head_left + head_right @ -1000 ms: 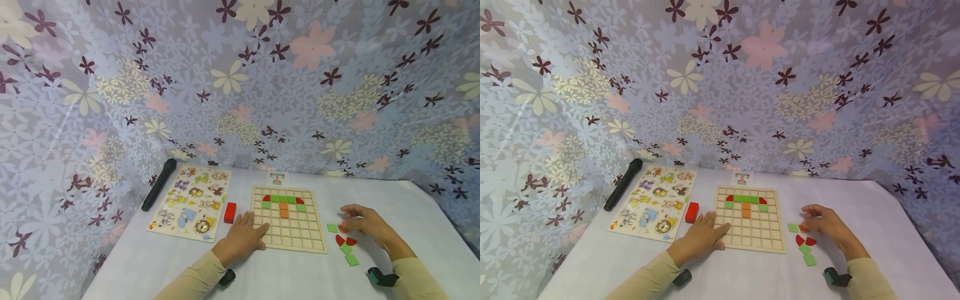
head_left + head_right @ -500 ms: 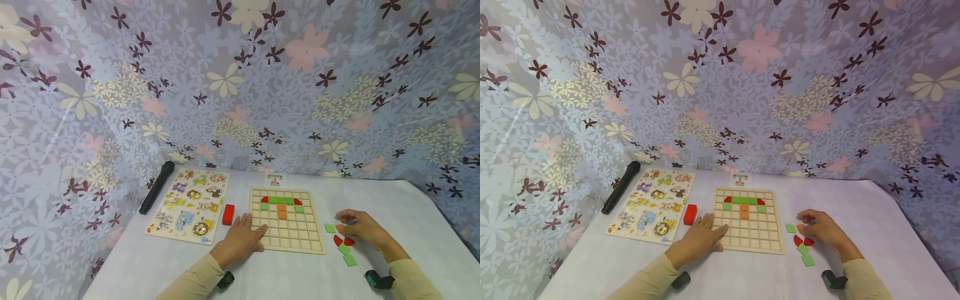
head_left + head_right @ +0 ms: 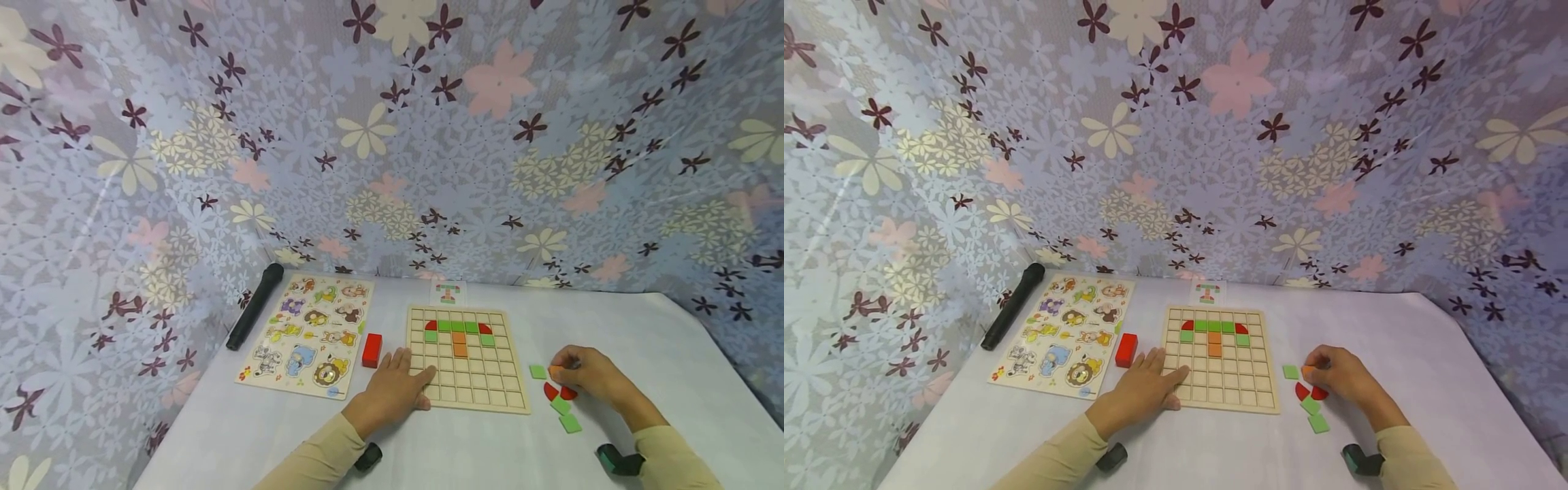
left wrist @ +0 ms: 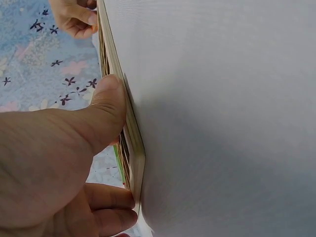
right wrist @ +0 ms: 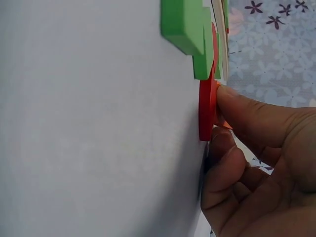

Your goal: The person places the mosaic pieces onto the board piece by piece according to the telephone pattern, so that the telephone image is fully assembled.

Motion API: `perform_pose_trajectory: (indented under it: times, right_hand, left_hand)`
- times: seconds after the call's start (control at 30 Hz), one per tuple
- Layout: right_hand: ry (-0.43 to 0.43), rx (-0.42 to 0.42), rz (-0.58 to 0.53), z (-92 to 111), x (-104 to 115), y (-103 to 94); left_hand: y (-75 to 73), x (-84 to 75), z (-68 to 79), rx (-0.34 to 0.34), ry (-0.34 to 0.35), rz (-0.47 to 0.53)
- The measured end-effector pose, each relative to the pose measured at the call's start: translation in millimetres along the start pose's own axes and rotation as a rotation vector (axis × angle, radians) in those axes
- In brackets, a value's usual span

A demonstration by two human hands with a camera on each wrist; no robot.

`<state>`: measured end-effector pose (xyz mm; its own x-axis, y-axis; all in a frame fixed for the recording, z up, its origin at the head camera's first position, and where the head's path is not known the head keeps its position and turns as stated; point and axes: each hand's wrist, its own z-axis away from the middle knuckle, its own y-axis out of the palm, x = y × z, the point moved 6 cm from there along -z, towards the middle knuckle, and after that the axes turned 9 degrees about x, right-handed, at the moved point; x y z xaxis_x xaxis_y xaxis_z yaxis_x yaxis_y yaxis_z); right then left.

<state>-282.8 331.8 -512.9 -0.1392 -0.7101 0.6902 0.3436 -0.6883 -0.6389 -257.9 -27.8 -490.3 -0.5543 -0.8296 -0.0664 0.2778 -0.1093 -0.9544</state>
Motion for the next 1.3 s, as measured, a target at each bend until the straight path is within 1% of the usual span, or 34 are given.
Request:
perform_pose_trajectory:
  times: [0.23, 0.37, 0.57, 0.7, 0.77, 1.0, 1.1, 1.3]
  right_hand:
    - [0.007, -0.003, 0.002, 1.6, -3.2, -1.3]
    - [0.029, -0.005, -0.007, 0.5, -4.9, -2.3]
    - [0.081, -0.049, -0.030, -1.1, -9.8, -7.4]
    - [0.093, -0.083, -0.054, 1.4, -6.9, -13.1]
    - [0.085, -0.098, -0.080, 2.8, -4.4, -14.8]
    - [0.080, -0.131, -0.241, 2.1, -1.1, -14.8]
    - [0.076, -0.147, -0.279, -0.3, 3.0, -14.8]
    - [0.006, -0.170, -0.369, -3.9, 19.6, -13.4]
  left_hand:
    - [1.8, 0.9, 0.2, 0.007, 0.004, 0.009]
    - [1.7, 1.1, -0.8, 0.003, 0.003, 0.006]
    - [1.8, 1.0, -1.2, -0.005, 0.007, 0.003]
    - [2.1, 1.2, -1.2, -0.001, 0.006, 0.004]
    - [2.3, 1.2, -1.0, 0.002, 0.004, 0.005]
    - [3.1, 0.8, -1.0, 0.010, 0.000, 0.009]
    - [3.3, 0.9, -1.3, 0.012, -0.003, 0.010]
    - [2.6, 0.7, -1.8, 0.015, -0.006, 0.004]
